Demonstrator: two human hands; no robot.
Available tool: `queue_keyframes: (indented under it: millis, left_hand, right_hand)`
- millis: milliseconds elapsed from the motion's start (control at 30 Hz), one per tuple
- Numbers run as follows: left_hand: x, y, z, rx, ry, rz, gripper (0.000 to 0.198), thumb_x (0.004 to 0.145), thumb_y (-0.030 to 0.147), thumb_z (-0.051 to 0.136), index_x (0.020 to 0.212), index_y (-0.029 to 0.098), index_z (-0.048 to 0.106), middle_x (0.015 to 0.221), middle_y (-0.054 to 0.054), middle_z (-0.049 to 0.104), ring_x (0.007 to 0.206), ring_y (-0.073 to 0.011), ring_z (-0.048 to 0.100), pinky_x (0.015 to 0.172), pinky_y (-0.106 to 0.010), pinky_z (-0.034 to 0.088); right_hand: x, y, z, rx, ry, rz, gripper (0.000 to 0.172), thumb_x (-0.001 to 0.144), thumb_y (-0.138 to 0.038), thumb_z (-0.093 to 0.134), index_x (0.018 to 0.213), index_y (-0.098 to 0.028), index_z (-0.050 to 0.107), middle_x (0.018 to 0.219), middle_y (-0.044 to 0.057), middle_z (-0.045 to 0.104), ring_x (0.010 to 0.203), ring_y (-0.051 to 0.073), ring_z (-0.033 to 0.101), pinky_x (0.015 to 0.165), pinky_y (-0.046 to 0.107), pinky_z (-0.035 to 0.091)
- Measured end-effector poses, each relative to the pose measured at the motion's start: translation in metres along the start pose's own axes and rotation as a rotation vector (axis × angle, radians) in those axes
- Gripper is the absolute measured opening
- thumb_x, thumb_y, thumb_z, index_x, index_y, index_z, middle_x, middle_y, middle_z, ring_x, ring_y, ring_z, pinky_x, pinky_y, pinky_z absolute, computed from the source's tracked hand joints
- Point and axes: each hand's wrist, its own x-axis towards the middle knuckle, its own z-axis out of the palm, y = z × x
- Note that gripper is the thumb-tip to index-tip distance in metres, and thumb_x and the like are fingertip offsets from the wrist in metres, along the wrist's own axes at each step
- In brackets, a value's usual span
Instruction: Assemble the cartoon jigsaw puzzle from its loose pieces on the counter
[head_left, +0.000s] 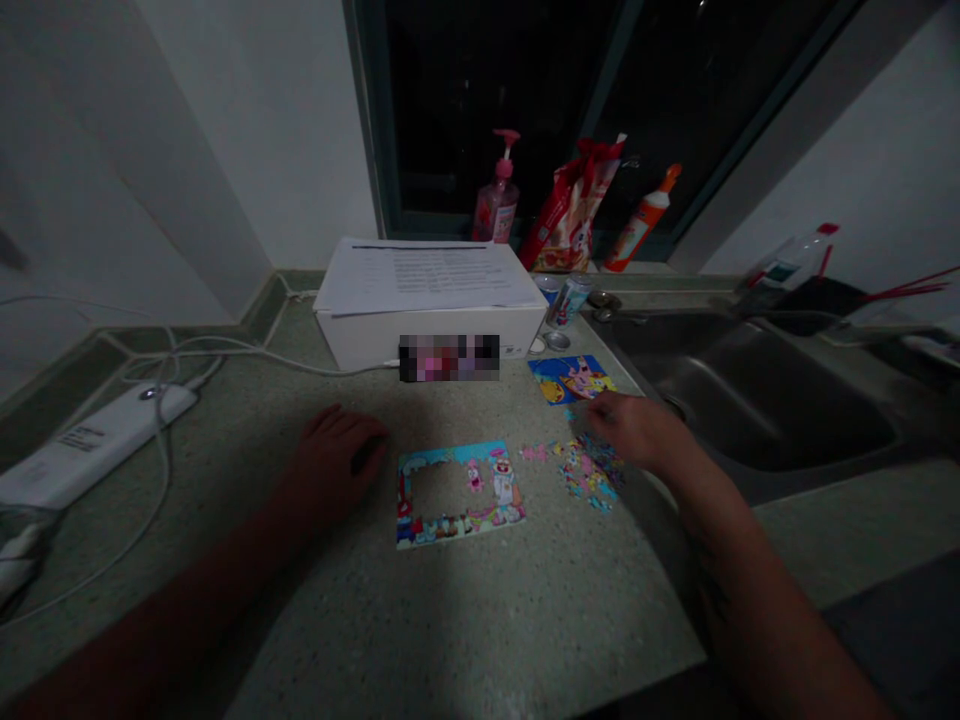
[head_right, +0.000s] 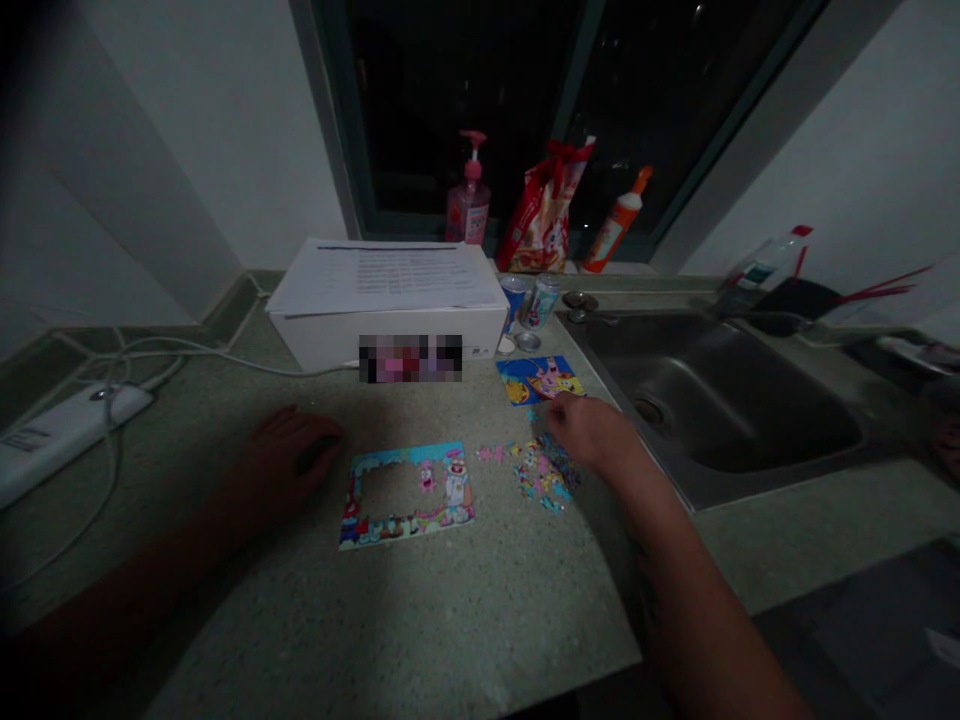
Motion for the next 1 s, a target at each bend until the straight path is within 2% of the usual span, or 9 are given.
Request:
queue_keyframes:
  millis: [333,567,800,1000]
  left_hand:
    - [0.000,0.001,-0.002,0.002,-0.019,-0.010,0.019,0.102,0.029,0.055,0.109,0.028,0.073,0.112,-0.006,0.083,0.110,-0.0299,0.076,0.128,-0.066,0.040]
    - [0.001,0.005,-0.005,-0.009,-0.021,-0.020,0.022,0.102,0.029,0.054,0.108,0.029,0.075,0.112,-0.007,0.083,0.109,-0.0315,0.076,0.127,-0.066,0.041]
    - [0.001,0.003,-0.003,0.001,-0.033,-0.026,0.025,0.102,0.033,0.053,0.110,0.026,0.075,0.115,-0.009,0.084,0.113,-0.0321,0.076,0.129,-0.067,0.038]
    - [0.000,0.002,-0.003,-0.010,-0.035,-0.033,0.022,0.102,0.032,0.054,0.109,0.028,0.074,0.114,-0.008,0.084,0.112,-0.0309,0.076,0.129,-0.066,0.039]
  right_hand:
    - [0.000,0.002,0.001,0.068,0.013,-0.014,0.036,0.107,-0.029,0.051,0.117,-0.018,0.083,0.114,0.017,0.087,0.100,0.031,0.082,0.081,0.036,0.055]
    - [-0.001,-0.002,-0.007,0.042,-0.047,0.020,0.037,0.110,-0.028,0.048,0.122,-0.015,0.081,0.119,0.019,0.085,0.107,0.034,0.082,0.082,0.036,0.053]
    - [-0.003,-0.005,-0.010,0.018,0.017,0.064,0.040,0.111,-0.032,0.048,0.131,-0.018,0.080,0.119,0.017,0.086,0.105,0.032,0.083,0.081,0.034,0.053]
    - [-0.001,0.002,-0.007,0.005,-0.014,0.065,0.040,0.112,-0.030,0.046,0.126,-0.016,0.080,0.117,0.018,0.086,0.104,0.032,0.082,0.082,0.036,0.053]
